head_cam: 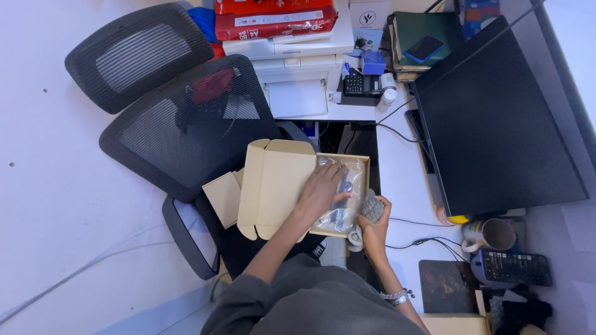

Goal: The person cleans several small cardboard boxes using a grey cloth, wiping the exterior and interior surfaces of each box one by one.

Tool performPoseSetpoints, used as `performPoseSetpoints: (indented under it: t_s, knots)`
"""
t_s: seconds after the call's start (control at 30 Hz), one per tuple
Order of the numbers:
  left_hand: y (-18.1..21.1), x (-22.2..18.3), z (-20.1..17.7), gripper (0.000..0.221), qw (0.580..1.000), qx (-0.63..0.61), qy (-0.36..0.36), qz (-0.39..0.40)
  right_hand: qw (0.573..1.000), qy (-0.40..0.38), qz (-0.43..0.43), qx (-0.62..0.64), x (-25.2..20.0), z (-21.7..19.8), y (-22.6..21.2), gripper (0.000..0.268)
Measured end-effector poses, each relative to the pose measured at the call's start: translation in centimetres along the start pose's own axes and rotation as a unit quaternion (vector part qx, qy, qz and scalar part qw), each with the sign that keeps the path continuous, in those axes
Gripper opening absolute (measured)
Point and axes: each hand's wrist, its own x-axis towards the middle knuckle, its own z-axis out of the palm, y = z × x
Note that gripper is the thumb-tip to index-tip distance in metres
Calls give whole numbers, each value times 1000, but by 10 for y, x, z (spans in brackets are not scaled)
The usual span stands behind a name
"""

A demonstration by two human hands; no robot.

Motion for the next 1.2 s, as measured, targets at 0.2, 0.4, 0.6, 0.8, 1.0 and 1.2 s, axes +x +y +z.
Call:
performPoseSetpoints:
  t_s: [0.2, 0.4, 0.6, 0.8, 1.0, 1.2]
  knots:
    - [2, 0, 4, 86, 999, 39, -7, -20, 999, -18, 0, 35, 4, -8, 11, 63]
    - [-9, -4, 17, 94, 993, -55, -78, -64, 999, -29, 13, 35, 4, -12, 23, 62]
    - [-14, -10, 4, 93, 984, -89, -133, -82, 998, -49, 39, 25, 1, -12, 24, 63]
    - [-37, -10, 26, 80, 983, -68, -148, -83, 996, -71, 56, 4, 2, -10, 12, 62]
    - [-43, -20, 2, 76, 969, -146, -175, -94, 995, -68, 65, -14, 4, -16, 26, 60]
    - [-32, -27, -5, 42, 952, -255, -163, -52, 997, -44, 56, -34, 20, -33, 58, 61]
